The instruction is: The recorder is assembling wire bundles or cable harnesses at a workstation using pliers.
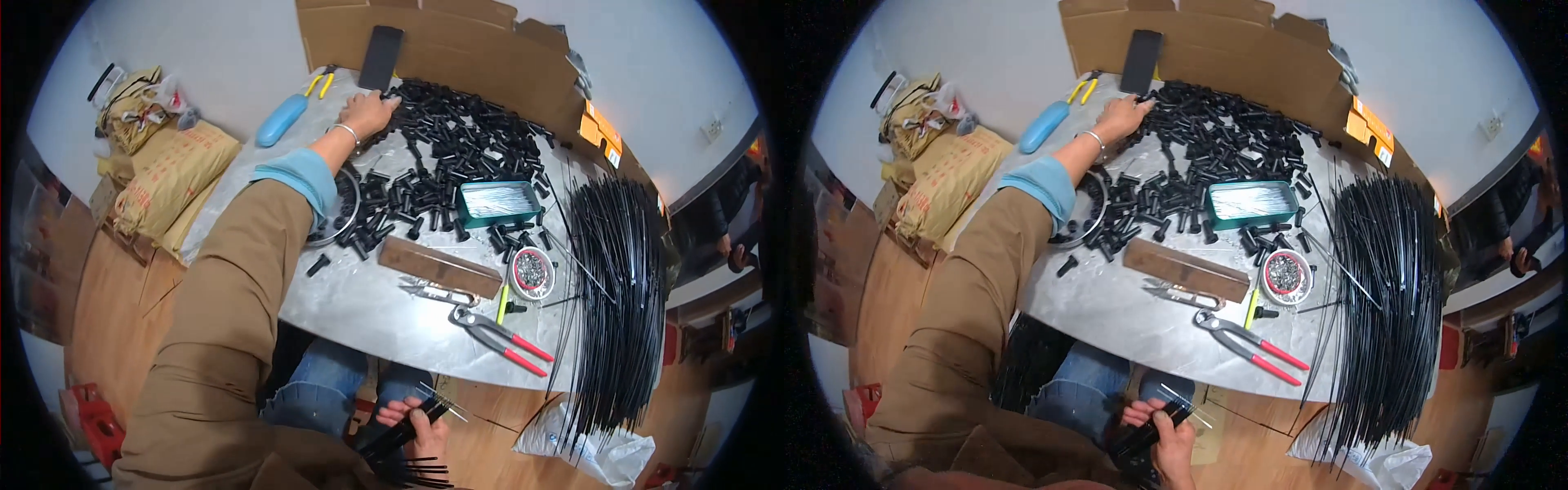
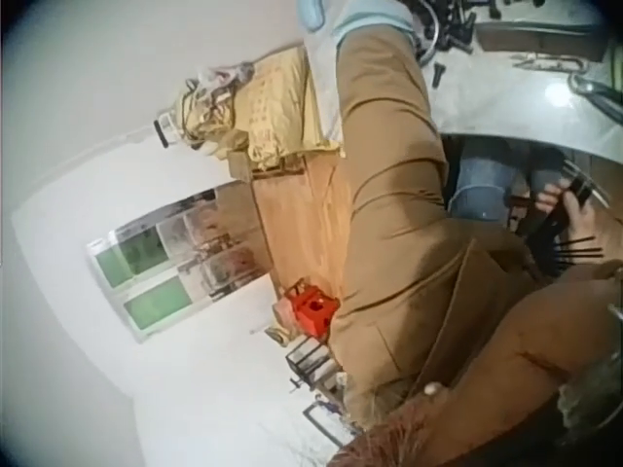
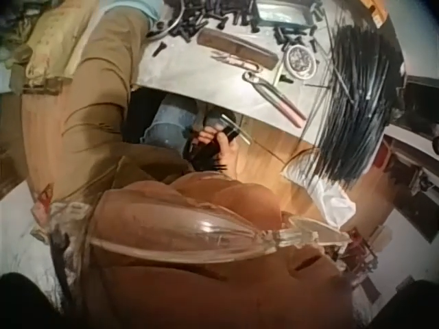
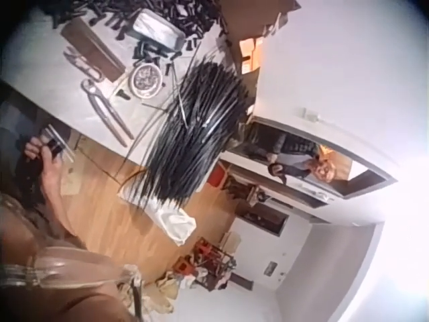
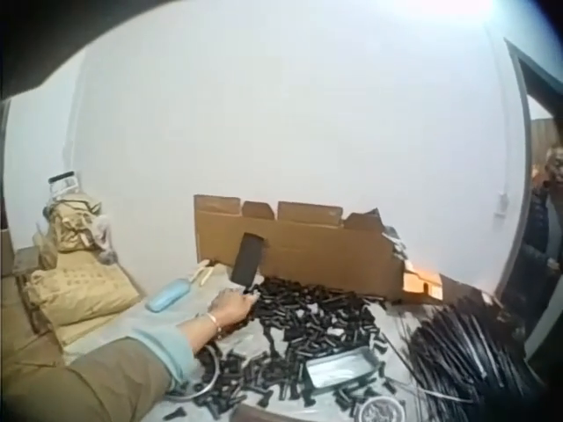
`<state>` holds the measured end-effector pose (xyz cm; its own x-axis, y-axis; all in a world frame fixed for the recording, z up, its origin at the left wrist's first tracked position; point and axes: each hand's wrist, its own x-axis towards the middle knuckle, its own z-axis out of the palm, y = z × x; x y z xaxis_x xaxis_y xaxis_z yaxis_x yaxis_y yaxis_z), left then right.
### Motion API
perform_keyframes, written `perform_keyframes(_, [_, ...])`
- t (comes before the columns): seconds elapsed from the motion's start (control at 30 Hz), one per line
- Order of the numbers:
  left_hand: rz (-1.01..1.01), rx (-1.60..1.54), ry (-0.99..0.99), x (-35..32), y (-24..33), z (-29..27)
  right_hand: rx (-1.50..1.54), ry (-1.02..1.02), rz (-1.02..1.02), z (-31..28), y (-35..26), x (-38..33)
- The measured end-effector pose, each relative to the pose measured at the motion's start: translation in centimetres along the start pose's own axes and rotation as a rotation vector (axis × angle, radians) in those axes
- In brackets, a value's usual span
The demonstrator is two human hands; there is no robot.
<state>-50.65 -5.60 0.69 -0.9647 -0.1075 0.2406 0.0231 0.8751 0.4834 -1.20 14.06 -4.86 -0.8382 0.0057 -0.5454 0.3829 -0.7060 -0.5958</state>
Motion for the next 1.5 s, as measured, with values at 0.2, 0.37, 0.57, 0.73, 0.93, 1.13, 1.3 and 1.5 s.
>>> perform_keyframes(0.2, [0.346,0.13,-0.298,4.5,7.1,4.7,-0.03,0.105,0.002,-1.3,-0.4,1.5])
perform_keyframes(0.37, [0.526,0.206,-0.049,4.4,15.7,5.3,0.022,0.051,-0.023,-2.1,-0.6,3.1])
perform_keyframes(0.57, [0.85,0.091,0.237,2.7,21.0,14.1,-0.016,0.077,0.052,-3.8,-0.7,4.2])
perform_keyframes(0.73, [0.749,0.172,-0.373,4.3,20.2,10.8,-0.193,-0.001,0.066,-4.5,-2.2,4.0])
perform_keyframes(0.93, [0.757,0.206,-0.66,0.9,15.2,4.2,0.077,-0.082,0.127,-4.3,-1.6,3.2])
perform_keyframes(1.13, [0.74,0.254,-0.444,-1.8,12.8,0.8,0.084,-0.129,0.105,-3.5,-1.6,1.3])
perform_keyframes(1.3, [0.714,0.214,-0.228,-3.0,10.8,0.7,0.083,-0.103,0.062,-3.3,-1.0,1.1])
perform_keyframes(1.5, [0.52,0.297,-0.176,-3.0,12.7,0.4,0.118,-0.08,0.073,-3.3,-1.2,1.4])
